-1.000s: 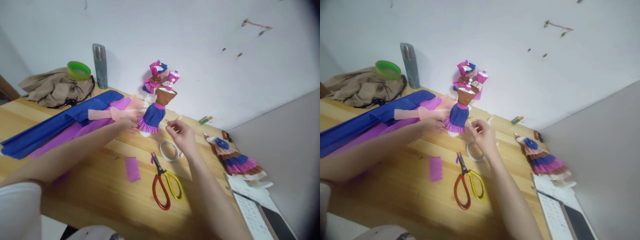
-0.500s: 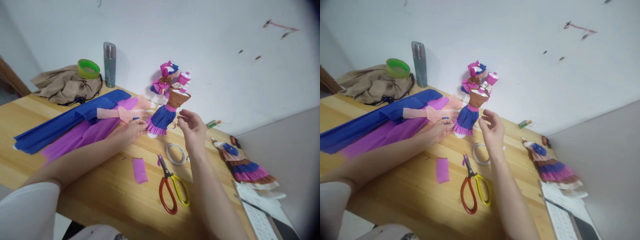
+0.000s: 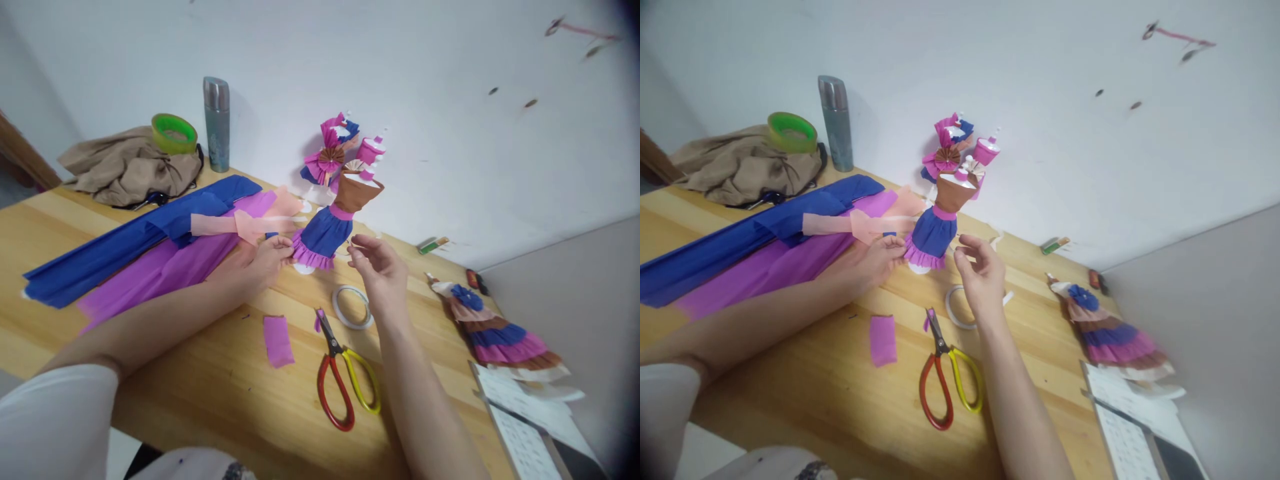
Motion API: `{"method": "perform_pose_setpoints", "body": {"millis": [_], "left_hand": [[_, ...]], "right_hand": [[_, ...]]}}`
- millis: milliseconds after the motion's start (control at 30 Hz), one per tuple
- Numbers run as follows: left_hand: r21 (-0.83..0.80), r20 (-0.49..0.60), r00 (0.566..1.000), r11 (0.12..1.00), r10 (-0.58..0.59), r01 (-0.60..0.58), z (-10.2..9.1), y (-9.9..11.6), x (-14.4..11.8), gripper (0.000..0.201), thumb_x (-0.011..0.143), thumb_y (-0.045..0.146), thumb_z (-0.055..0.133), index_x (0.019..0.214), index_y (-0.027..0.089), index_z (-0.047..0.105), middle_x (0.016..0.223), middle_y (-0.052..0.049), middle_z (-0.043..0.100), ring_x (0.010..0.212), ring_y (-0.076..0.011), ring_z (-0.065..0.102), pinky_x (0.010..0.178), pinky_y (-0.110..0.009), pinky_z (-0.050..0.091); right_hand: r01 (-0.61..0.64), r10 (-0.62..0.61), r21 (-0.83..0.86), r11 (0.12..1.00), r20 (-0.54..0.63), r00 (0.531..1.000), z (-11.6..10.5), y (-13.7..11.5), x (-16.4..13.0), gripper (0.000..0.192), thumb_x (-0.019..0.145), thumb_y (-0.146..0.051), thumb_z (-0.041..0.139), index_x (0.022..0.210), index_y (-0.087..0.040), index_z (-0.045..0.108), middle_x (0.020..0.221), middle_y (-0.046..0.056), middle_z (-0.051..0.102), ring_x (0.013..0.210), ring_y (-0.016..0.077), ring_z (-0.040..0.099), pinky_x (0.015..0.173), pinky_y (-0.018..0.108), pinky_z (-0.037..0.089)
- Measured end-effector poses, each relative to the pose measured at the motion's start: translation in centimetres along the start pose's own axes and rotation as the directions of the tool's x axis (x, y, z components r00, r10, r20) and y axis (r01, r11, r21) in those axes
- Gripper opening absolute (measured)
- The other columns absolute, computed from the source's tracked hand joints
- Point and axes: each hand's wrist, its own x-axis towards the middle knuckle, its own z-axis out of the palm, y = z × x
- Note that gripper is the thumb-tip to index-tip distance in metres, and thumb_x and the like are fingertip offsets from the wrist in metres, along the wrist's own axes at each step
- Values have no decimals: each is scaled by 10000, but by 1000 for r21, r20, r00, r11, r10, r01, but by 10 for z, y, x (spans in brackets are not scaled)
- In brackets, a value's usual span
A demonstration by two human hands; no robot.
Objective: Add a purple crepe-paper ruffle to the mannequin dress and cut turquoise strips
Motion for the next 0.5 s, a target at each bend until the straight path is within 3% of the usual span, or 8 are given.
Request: {"method": "perform_pose_setpoints", "body": {"millis": [233,500], "left_hand": [[-35,42,995,996,-87,88,3,6,-5,206,677,39,718,708,145,544,674,5,619,599,-117,620,653,-280,502],[-70,10,993,990,-120,121,3,6,-6,165,722,32,628,712,163,529,636,15,590,530,-114,577,562,-263,463]], "right_hand": [[-9,10,-18,1000,24,1000,1,-3,-3,298,763,-406,710,979,-203,672,1034,91,717,879,213,671,765,401,564],[-27,27,-6,1000,43,999,3,-1,-4,291,752,-389,726,962,-193,680,977,86,719,847,206,678,731,372,558]]}}
